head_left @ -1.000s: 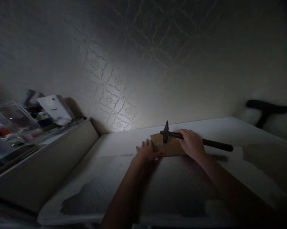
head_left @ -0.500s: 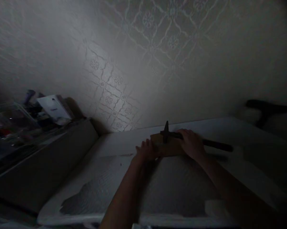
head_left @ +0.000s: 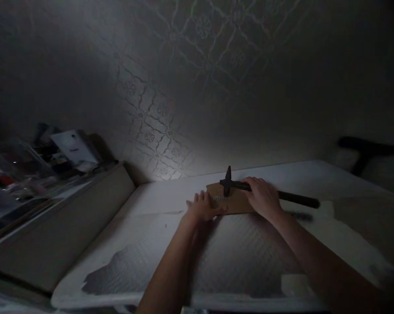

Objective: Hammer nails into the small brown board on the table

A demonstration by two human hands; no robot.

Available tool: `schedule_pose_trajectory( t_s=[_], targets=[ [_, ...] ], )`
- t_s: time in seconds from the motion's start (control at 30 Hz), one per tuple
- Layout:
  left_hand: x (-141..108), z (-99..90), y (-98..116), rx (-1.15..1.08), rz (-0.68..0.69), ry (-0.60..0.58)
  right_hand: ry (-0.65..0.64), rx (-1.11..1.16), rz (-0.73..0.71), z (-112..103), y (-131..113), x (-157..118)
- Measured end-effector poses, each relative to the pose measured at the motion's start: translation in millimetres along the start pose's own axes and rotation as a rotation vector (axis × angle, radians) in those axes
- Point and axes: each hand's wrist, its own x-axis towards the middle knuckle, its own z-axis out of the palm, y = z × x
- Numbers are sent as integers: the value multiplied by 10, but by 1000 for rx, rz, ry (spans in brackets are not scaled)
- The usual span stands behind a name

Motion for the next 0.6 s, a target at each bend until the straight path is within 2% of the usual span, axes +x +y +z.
schedule_pose_trajectory(
  t_s=[0.6],
  targets=[
    [11, 22, -6, 7, -12, 13, -8, -2, 31, 9, -3, -1]
  ],
)
